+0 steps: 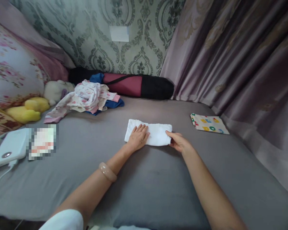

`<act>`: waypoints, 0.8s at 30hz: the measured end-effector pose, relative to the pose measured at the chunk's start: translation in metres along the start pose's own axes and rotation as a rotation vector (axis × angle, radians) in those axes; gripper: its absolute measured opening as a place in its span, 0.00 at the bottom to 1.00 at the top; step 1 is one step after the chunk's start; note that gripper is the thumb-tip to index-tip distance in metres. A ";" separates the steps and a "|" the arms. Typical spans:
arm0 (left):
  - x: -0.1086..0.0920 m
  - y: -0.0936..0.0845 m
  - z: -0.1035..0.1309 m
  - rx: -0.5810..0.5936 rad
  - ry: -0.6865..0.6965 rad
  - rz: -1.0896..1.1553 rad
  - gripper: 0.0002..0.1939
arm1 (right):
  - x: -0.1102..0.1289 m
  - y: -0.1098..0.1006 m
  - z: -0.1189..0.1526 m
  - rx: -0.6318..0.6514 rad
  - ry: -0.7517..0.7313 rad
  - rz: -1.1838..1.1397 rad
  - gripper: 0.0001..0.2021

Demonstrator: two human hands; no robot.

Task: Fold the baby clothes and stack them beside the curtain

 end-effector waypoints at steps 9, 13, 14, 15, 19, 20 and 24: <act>-0.006 0.003 0.001 -0.014 -0.016 -0.152 0.27 | 0.022 0.028 0.012 0.033 0.012 -0.228 0.06; -0.009 0.001 0.003 -0.013 -0.006 -0.109 0.26 | 0.035 0.059 0.021 0.081 -0.058 -0.184 0.04; -0.009 0.000 0.002 -0.015 0.000 -0.077 0.26 | 0.038 0.069 0.023 0.102 -0.078 -0.163 0.04; -0.008 -0.001 0.002 -0.019 0.009 -0.029 0.26 | 0.042 0.080 0.025 0.126 -0.096 -0.137 0.04; 0.008 -0.013 -0.004 -0.058 0.038 0.372 0.21 | 0.052 0.122 0.031 0.196 -0.151 0.007 0.06; 0.018 -0.019 -0.005 -0.094 0.003 0.500 0.19 | 0.053 0.130 0.031 0.202 -0.172 0.049 0.06; 0.073 -0.040 0.008 -0.368 -0.334 0.846 0.16 | 0.050 0.156 0.025 0.181 -0.251 0.228 0.07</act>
Point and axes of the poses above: each hand's wrist, its own z-axis away from the middle knuckle, its own y-axis out of the palm, x = y × z, the point moved 7 cm from there along -z, towards the middle knuckle, and after that the axes turned 1 degree about -y, right-handed, at the moved point
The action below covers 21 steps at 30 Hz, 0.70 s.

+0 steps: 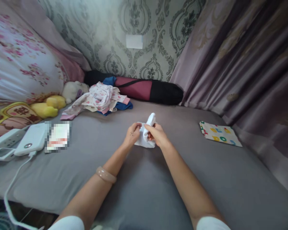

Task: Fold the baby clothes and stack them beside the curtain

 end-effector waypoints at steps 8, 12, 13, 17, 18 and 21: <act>0.012 -0.037 0.015 -0.110 -0.171 -0.021 0.24 | -0.026 0.033 -0.012 0.010 0.025 0.084 0.25; 0.020 -0.039 0.015 -0.115 -0.177 -0.122 0.23 | -0.022 0.032 -0.006 0.135 0.082 -0.025 0.19; 0.023 -0.037 0.015 -0.095 -0.170 -0.113 0.23 | -0.018 0.028 -0.006 0.152 0.072 -0.021 0.17; 0.031 -0.029 0.015 -0.044 -0.138 -0.094 0.25 | 0.017 -0.004 -0.007 -0.069 -0.267 0.294 0.15; 0.031 -0.029 0.014 -0.057 -0.133 -0.103 0.23 | 0.028 -0.009 -0.004 -0.155 -0.418 0.440 0.17; 0.030 -0.034 0.012 -0.144 -0.121 -0.121 0.19 | 0.040 0.005 0.006 -0.233 -0.769 0.868 0.25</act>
Point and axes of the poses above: each hand's wrist, its own z-axis away from the middle knuckle, its own y-axis out of the palm, x = y × z, the point moved 7 cm from there along -z, towards the middle knuckle, and after that the axes turned 1 degree about -y, right-handed, at the moved point
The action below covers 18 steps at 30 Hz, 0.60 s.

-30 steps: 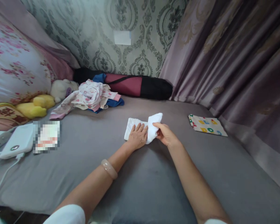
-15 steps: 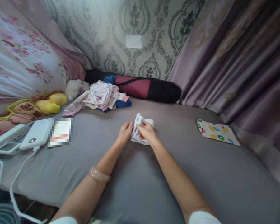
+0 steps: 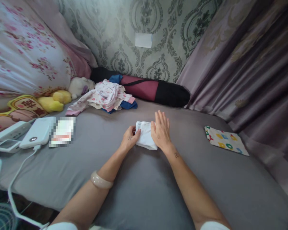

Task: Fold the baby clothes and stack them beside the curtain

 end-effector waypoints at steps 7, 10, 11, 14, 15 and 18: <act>0.007 -0.012 -0.005 -0.140 -0.017 0.033 0.16 | -0.008 0.069 0.024 0.368 -0.050 0.230 0.29; 0.009 -0.013 -0.005 -0.135 -0.019 0.025 0.15 | -0.011 0.073 0.024 0.378 -0.042 0.230 0.30; 0.008 -0.013 -0.005 -0.139 -0.014 0.021 0.14 | -0.012 0.073 0.023 0.381 -0.040 0.220 0.30; -0.001 -0.017 -0.001 -0.165 0.061 0.001 0.13 | -0.020 0.070 0.018 0.422 -0.004 0.107 0.29; -0.006 -0.019 0.000 -0.177 0.104 -0.008 0.14 | -0.024 0.067 0.015 0.427 0.024 0.043 0.29; -0.018 -0.022 0.006 -0.208 0.196 -0.022 0.13 | -0.030 0.041 0.005 0.299 0.098 -0.095 0.30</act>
Point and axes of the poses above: each hand's wrist, its own z-axis away from the middle knuckle, its own y-axis out of the palm, x = y × z, the point moved 7 cm from there along -z, towards the middle knuckle, and after that the axes turned 1 degree about -y, right-handed, at the moved point
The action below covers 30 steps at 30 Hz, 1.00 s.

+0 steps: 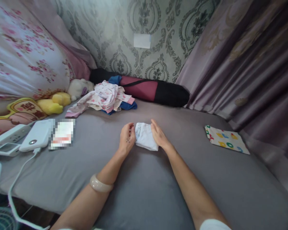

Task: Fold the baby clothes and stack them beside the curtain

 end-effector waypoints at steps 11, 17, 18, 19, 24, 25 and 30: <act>0.009 -0.015 0.000 -0.119 -0.097 0.084 0.11 | 0.058 0.049 0.019 0.084 -0.250 0.339 0.28; 0.017 -0.008 -0.002 -0.077 -0.111 0.053 0.12 | 0.051 0.061 0.017 0.106 -0.247 0.331 0.28; 0.018 -0.006 -0.002 -0.063 -0.115 0.045 0.12 | 0.051 0.059 0.016 0.110 -0.252 0.308 0.27; 0.019 -0.005 -0.002 -0.049 -0.121 0.037 0.12 | 0.051 0.056 0.016 0.121 -0.260 0.273 0.27; 0.017 0.002 0.001 0.052 -0.147 -0.036 0.13 | 0.033 0.020 0.014 -0.015 -0.255 -0.065 0.25; 0.015 0.003 0.002 0.071 -0.153 -0.063 0.13 | 0.022 0.007 0.016 -0.103 -0.214 -0.111 0.24; 0.010 0.011 0.010 0.184 -0.200 -0.166 0.21 | -0.022 -0.031 0.041 -0.265 -0.008 -0.083 0.22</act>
Point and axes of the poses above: each hand's wrist, its own z-axis away from the middle knuckle, its own y-axis out of the palm, x = y × z, the point moved 7 cm from there along -z, towards the middle knuckle, and after that the axes turned 1 degree about -y, right-handed, at the moved point
